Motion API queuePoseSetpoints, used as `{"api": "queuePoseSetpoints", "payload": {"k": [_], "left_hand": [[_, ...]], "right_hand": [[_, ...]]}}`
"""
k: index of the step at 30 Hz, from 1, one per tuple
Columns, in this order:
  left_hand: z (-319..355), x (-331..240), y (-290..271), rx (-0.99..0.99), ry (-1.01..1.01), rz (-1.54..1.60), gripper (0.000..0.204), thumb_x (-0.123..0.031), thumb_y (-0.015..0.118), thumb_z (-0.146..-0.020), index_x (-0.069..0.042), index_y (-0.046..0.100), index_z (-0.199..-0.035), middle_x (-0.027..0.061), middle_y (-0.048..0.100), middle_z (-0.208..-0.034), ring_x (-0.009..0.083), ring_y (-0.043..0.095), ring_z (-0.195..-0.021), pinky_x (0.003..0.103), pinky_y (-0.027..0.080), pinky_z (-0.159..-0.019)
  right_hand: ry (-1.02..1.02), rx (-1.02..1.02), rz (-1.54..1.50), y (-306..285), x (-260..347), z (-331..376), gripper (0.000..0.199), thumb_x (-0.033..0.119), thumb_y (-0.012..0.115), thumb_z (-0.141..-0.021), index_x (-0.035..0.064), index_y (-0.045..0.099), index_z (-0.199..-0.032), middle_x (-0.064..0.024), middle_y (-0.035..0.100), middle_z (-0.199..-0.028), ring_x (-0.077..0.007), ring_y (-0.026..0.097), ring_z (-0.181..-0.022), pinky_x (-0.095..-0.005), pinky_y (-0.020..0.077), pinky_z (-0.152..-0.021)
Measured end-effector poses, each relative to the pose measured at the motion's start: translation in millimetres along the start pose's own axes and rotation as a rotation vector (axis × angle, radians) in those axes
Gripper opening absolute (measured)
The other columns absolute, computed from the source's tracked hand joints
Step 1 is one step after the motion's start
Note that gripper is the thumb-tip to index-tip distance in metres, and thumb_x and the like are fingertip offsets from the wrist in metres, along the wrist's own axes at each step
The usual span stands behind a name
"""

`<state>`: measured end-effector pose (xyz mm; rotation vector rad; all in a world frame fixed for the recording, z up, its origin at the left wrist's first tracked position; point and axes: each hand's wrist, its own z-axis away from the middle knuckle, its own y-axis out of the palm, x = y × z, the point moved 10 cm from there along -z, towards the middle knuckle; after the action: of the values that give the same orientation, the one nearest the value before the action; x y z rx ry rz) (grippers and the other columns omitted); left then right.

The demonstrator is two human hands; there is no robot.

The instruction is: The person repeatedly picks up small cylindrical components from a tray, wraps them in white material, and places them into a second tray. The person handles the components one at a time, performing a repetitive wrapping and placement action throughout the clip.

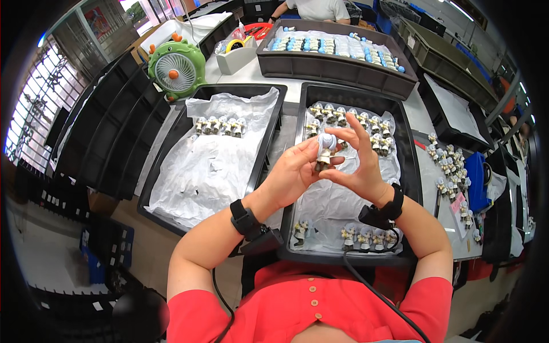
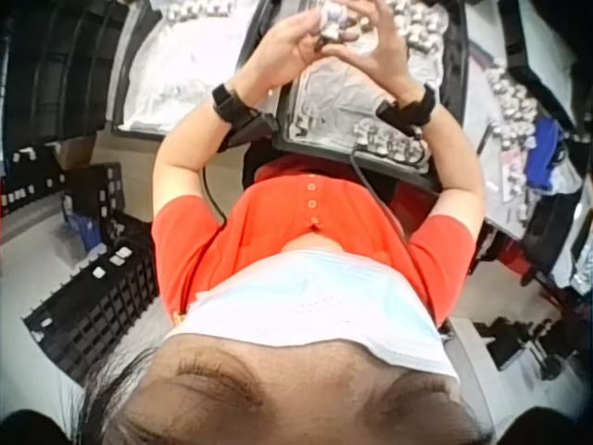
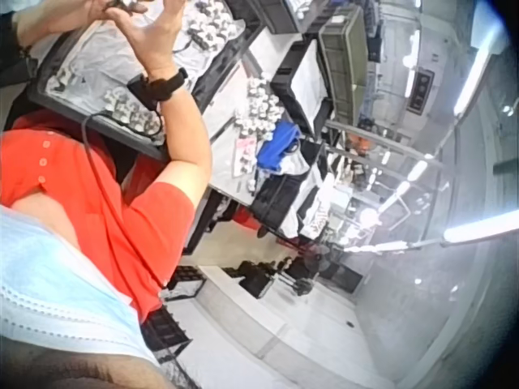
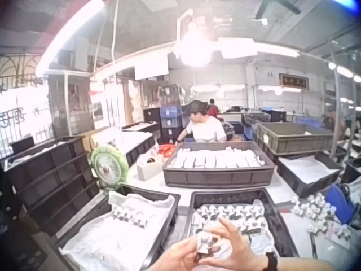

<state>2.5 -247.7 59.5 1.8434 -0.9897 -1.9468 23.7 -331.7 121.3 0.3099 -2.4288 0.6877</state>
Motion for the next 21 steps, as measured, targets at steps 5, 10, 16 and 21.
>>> {"api": "queuePoseSetpoints", "payload": {"k": [5,10,16,21], "left_hand": [[1,-3,-8,-0.066,0.06,0.028,0.042,-0.028,0.044,-0.096,-0.004,0.037,-0.129,0.0075,0.052,-0.12,0.0209,0.054,-0.11,0.032,0.049,-0.084],[1,-8,-10,-0.114,0.101,0.04,0.035,-0.028,0.045,-0.095,-0.004,0.042,-0.12,0.0075,0.053,-0.115,0.0207,0.055,-0.108,0.032,0.05,-0.083],[2,-8,-20,-0.151,0.106,0.069,0.029,-0.027,0.044,-0.096,-0.005,0.043,-0.115,0.0084,0.054,-0.111,0.0195,0.058,-0.103,0.031,0.05,-0.082],[1,-6,-19,-0.163,0.09,0.075,0.032,-0.027,0.044,-0.096,-0.006,0.041,-0.12,0.0077,0.054,-0.114,0.0174,0.058,-0.101,0.031,0.05,-0.082]], "right_hand": [[-0.017,0.032,0.131,2,2,-1,0.098,0.022,0.085,-0.058,0.0069,0.029,-0.137,-0.0116,0.051,-0.121,-0.027,0.047,-0.114,-0.0383,0.0369,-0.097],[-0.044,-0.039,0.217,-4,4,0,0.066,0.015,0.082,-0.057,0.0087,0.05,-0.115,-0.0084,0.053,-0.11,-0.0265,0.049,-0.103,-0.0372,0.0388,-0.09],[-0.05,-0.013,0.179,2,7,-3,0.03,0.006,0.077,-0.061,0.0094,0.06,-0.084,-0.0028,0.058,-0.094,-0.023,0.051,-0.094,-0.0353,0.0402,-0.084],[-0.036,-0.025,0.17,-1,6,-2,0.028,0.004,0.076,-0.061,0.0095,0.06,-0.083,-0.0022,0.058,-0.09,-0.0226,0.051,-0.091,-0.0348,0.0404,-0.082]]}}
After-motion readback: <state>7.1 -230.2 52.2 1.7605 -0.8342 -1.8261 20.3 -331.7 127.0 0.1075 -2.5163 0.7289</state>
